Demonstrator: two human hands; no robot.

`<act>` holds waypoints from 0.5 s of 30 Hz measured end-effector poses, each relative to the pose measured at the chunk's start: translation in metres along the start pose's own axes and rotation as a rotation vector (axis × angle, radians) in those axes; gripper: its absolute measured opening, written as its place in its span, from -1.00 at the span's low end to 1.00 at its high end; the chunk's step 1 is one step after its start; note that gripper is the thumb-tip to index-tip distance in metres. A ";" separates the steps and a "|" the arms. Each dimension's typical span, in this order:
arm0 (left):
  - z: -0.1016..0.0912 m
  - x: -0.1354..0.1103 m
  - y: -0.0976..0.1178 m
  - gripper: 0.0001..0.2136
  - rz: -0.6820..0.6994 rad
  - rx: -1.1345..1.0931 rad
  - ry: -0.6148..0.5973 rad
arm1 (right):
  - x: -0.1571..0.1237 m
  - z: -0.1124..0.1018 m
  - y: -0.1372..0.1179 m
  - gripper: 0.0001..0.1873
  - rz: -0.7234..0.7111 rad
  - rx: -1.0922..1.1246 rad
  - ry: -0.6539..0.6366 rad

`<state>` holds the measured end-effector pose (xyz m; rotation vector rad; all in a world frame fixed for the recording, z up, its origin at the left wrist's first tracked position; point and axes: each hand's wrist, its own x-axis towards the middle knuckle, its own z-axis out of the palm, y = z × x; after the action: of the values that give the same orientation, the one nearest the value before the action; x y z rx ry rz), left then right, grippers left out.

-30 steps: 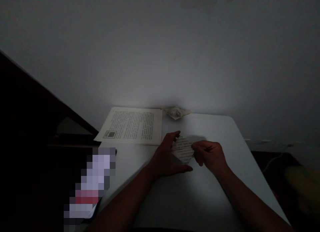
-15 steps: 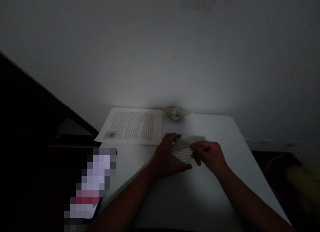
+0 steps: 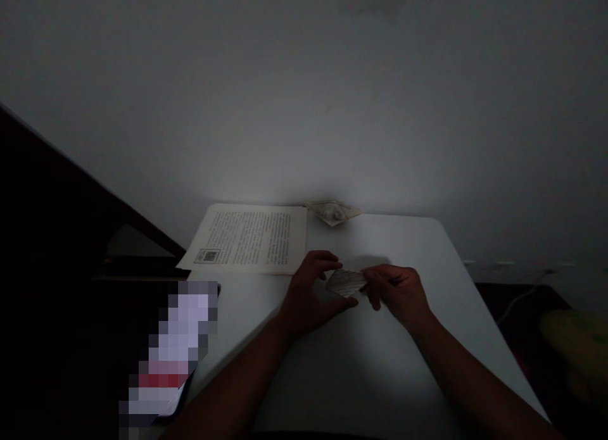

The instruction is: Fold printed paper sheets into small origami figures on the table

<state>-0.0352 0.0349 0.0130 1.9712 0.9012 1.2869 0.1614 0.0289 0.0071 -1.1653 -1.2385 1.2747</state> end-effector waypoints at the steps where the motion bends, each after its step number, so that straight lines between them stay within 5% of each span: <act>1: 0.000 0.000 0.000 -0.53 0.000 -0.008 0.002 | 0.000 0.000 0.000 -0.76 -0.006 0.003 0.005; 15: -0.001 0.003 0.004 -0.88 -0.015 -0.040 0.051 | -0.002 -0.004 0.004 -0.81 -0.061 0.077 -0.005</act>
<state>-0.0340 0.0353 0.0177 1.9056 0.9055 1.3418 0.1650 0.0266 0.0031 -1.0616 -1.2092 1.2694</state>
